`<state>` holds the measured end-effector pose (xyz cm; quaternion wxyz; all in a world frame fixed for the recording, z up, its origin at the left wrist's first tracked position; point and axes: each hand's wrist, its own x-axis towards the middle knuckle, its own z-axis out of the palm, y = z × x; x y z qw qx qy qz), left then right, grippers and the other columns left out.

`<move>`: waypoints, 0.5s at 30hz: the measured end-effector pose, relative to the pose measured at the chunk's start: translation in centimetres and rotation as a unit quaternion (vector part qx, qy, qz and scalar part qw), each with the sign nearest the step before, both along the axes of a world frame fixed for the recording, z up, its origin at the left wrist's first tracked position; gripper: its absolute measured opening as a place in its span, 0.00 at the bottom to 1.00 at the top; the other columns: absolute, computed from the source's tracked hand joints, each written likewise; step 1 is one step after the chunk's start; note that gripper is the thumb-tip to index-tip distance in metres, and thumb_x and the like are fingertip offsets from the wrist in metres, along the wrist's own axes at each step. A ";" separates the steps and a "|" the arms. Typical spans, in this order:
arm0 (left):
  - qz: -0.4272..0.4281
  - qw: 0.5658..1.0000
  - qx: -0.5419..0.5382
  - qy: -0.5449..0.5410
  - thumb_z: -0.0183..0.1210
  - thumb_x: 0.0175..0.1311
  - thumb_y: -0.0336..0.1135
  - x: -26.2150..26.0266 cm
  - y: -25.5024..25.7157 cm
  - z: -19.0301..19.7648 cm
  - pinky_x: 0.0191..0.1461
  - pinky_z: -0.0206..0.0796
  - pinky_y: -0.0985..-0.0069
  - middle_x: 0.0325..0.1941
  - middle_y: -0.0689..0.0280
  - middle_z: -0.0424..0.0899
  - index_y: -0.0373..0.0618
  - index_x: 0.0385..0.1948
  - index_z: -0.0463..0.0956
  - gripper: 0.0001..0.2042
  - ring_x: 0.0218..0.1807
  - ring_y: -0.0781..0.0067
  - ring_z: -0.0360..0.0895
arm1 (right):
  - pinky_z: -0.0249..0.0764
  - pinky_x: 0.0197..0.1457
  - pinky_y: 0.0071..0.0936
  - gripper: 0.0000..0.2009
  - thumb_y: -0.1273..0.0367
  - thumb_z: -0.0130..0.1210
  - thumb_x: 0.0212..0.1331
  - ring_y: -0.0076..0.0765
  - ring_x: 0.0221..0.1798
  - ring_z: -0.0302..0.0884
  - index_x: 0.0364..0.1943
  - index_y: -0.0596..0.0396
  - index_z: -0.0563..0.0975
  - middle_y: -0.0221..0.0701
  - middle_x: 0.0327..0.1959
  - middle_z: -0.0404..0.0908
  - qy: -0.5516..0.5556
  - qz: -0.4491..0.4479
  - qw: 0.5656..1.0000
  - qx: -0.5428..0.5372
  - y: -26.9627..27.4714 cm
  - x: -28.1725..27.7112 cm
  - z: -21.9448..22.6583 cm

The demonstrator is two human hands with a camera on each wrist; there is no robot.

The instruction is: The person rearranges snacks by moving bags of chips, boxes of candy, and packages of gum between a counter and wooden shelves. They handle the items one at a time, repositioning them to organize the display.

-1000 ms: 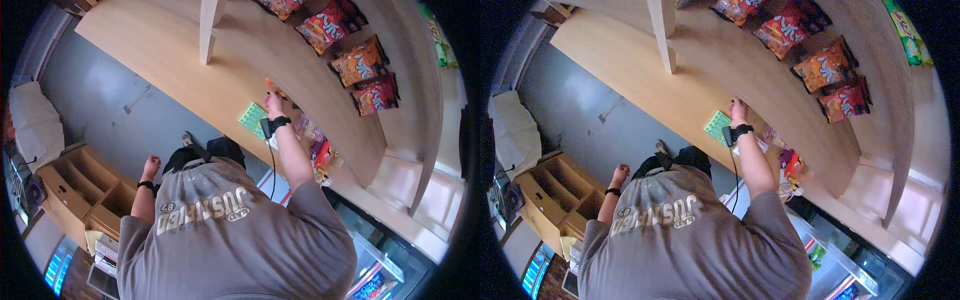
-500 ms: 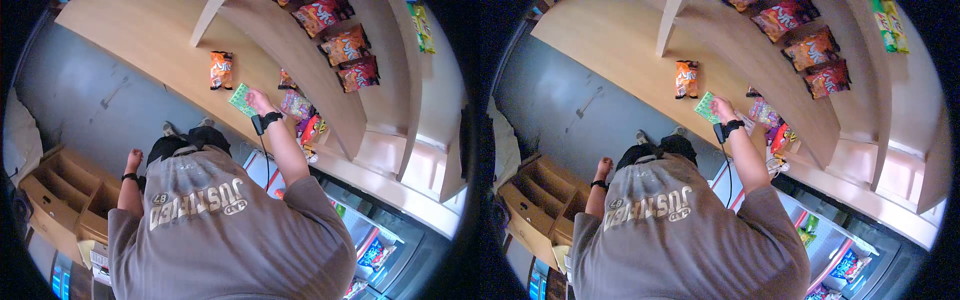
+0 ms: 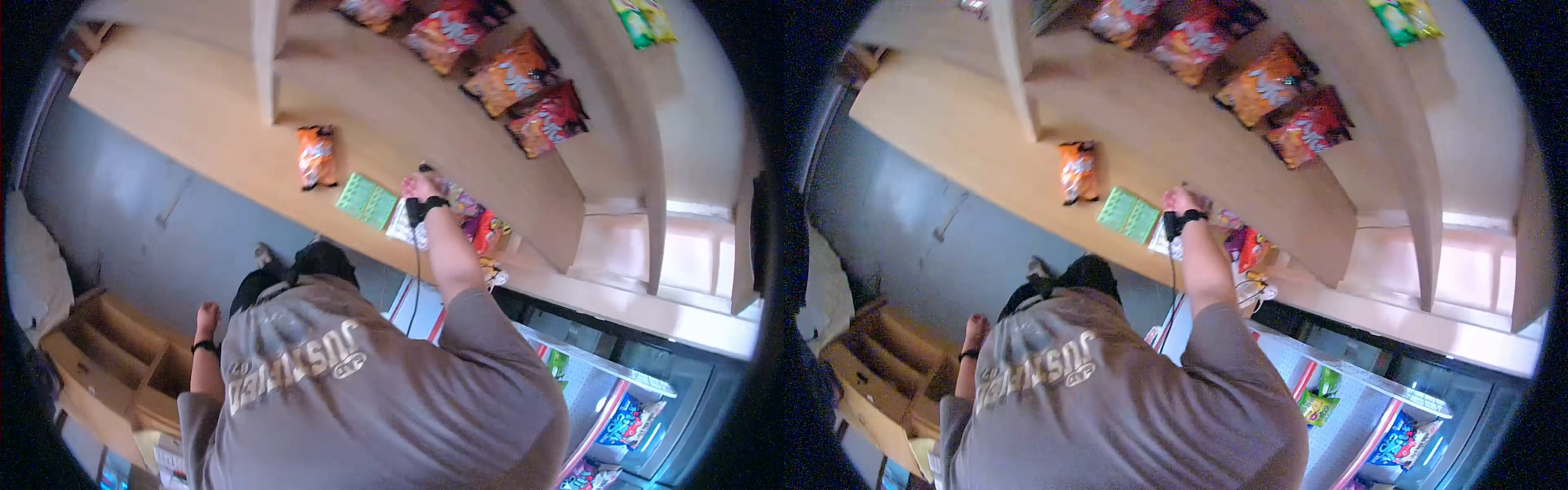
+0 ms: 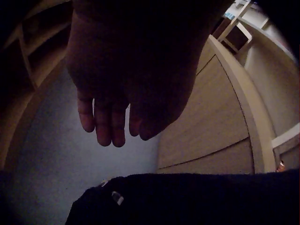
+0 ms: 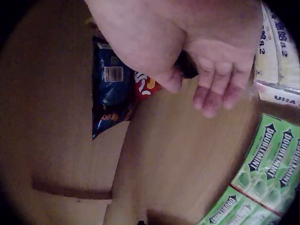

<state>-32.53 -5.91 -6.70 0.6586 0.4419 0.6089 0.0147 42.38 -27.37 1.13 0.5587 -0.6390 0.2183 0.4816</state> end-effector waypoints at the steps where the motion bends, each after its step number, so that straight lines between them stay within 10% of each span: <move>1: 0.003 1.000 -0.025 -0.014 0.53 0.59 0.33 0.3 0.1 0.4 0.19 0.64 0.77 0.21 0.66 0.76 0.39 0.32 0.72 0.07 0.19 0.75 0.71 | 0.72 0.47 0.40 0.14 0.60 0.45 0.62 0.39 0.44 0.74 0.46 0.52 0.68 0.36 0.42 0.75 -0.011 -0.023 1.000 -0.013 0.5 -0.3 0.3; 6: 0.016 0.998 -0.029 0.051 0.55 0.59 0.32 5.1 -0.3 4.3 0.21 0.66 0.77 0.25 0.62 0.77 0.37 0.37 0.70 0.09 0.22 0.73 0.74 | 0.71 0.50 0.39 0.13 0.61 0.43 0.64 0.39 0.45 0.74 0.46 0.52 0.67 0.34 0.42 0.75 0.018 0.001 0.998 0.053 -2.0 6.6 -13.0; 15: -0.019 0.999 -0.002 0.050 0.53 0.58 0.31 8.3 -0.6 6.1 0.30 0.71 0.76 0.29 0.62 0.78 0.37 0.38 0.70 0.09 0.29 0.73 0.76 | 0.71 0.50 0.37 0.11 0.62 0.42 0.65 0.37 0.44 0.74 0.45 0.51 0.68 0.33 0.40 0.75 -0.207 0.126 0.970 0.029 -2.5 8.6 -18.2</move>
